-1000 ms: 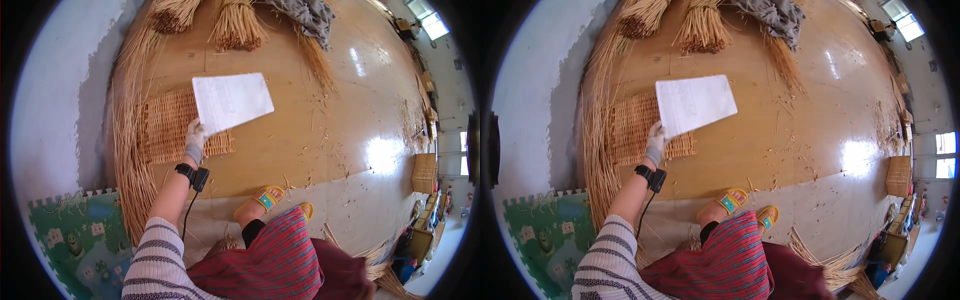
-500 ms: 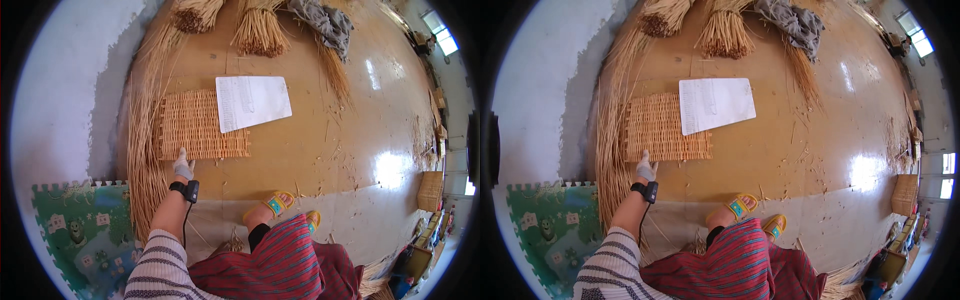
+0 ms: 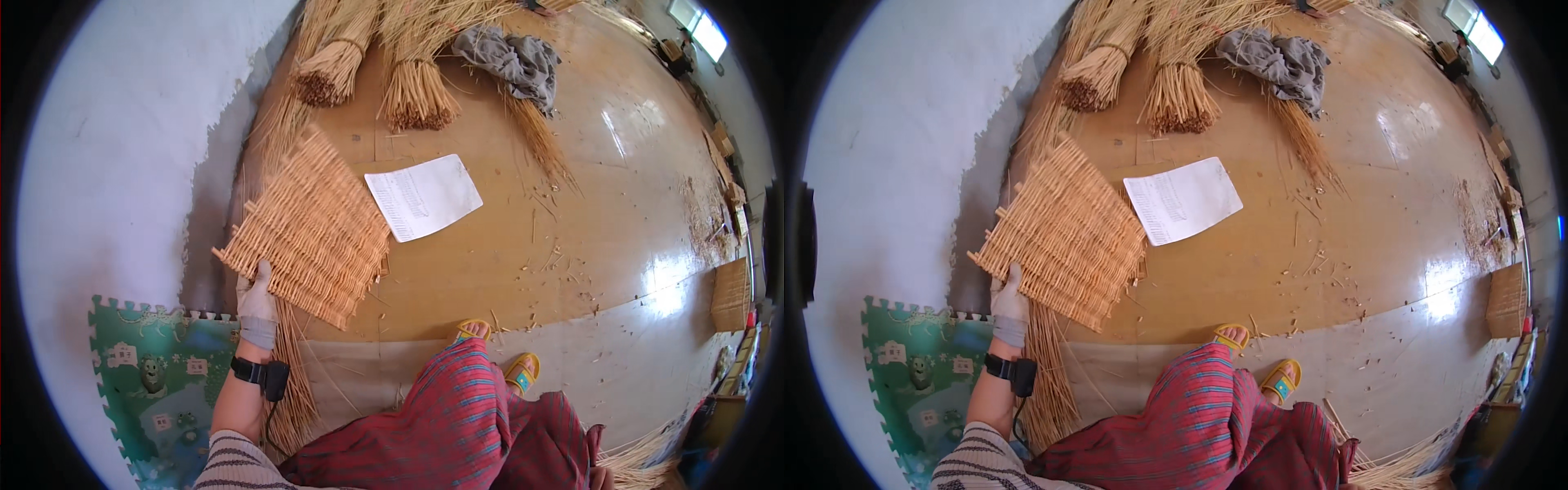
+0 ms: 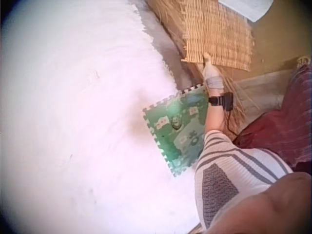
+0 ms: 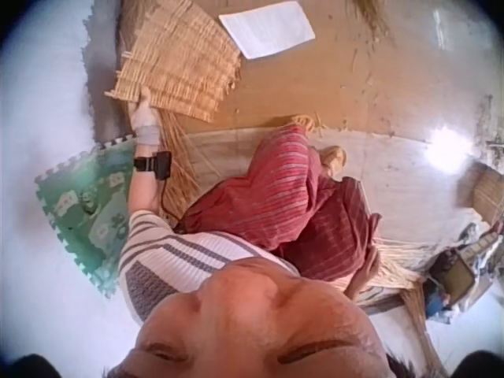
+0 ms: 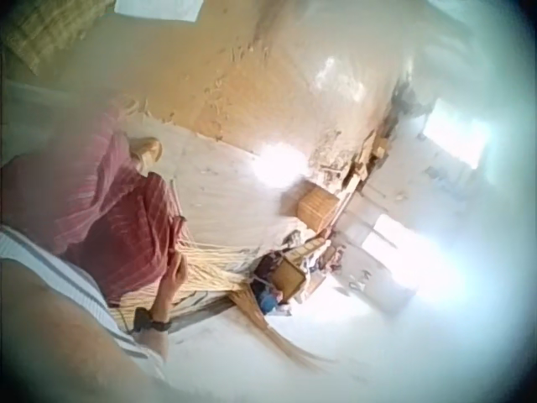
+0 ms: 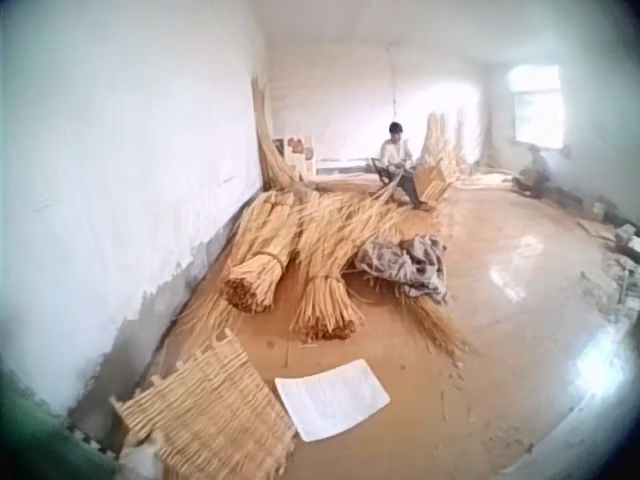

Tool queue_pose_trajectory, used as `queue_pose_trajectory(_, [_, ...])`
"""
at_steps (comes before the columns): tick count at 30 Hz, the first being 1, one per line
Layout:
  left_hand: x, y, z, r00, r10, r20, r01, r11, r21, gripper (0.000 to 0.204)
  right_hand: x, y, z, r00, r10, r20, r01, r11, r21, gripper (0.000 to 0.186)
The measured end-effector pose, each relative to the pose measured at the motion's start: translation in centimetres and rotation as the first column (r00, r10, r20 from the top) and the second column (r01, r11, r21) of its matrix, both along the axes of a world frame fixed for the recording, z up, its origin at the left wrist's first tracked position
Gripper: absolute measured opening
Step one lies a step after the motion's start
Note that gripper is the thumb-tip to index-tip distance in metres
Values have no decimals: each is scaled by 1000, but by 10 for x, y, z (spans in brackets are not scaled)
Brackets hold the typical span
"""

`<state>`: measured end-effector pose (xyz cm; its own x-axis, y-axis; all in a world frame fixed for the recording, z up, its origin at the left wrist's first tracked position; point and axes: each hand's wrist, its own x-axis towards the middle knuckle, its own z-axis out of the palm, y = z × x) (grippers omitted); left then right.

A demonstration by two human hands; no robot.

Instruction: Measuring a woven wicker panel with a tape measure and cutting off excess reeds with shears.

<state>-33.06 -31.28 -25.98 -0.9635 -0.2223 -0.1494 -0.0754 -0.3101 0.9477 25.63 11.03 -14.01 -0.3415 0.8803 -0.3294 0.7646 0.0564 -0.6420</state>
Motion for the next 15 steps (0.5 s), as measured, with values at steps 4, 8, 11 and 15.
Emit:
queue_pose_trajectory(4, [-23, 65, 56, 912, -364, -188, 293, 900, -322, 46, 41, 71, -57, 966, 211, 146, -222, 973, 64, 30])
queue_pose_trajectory(8, [-38, 182, 86, 694, -707, -140, 565, 654, -504, 45, -71, 106, -47, 941, 334, 62, -339, 914, 224, 42])
queue_pose_trajectory(11, [-44, 259, 72, 473, -874, -110, 727, 458, -512, 53, -132, 154, -66, 875, 462, -145, -414, 870, 269, 68])
queue_pose_trajectory(15, [-21, 348, 56, 165, -984, -63, 901, 177, -396, 57, -210, 185, -70, 814, 419, -401, -220, 863, 455, 91])
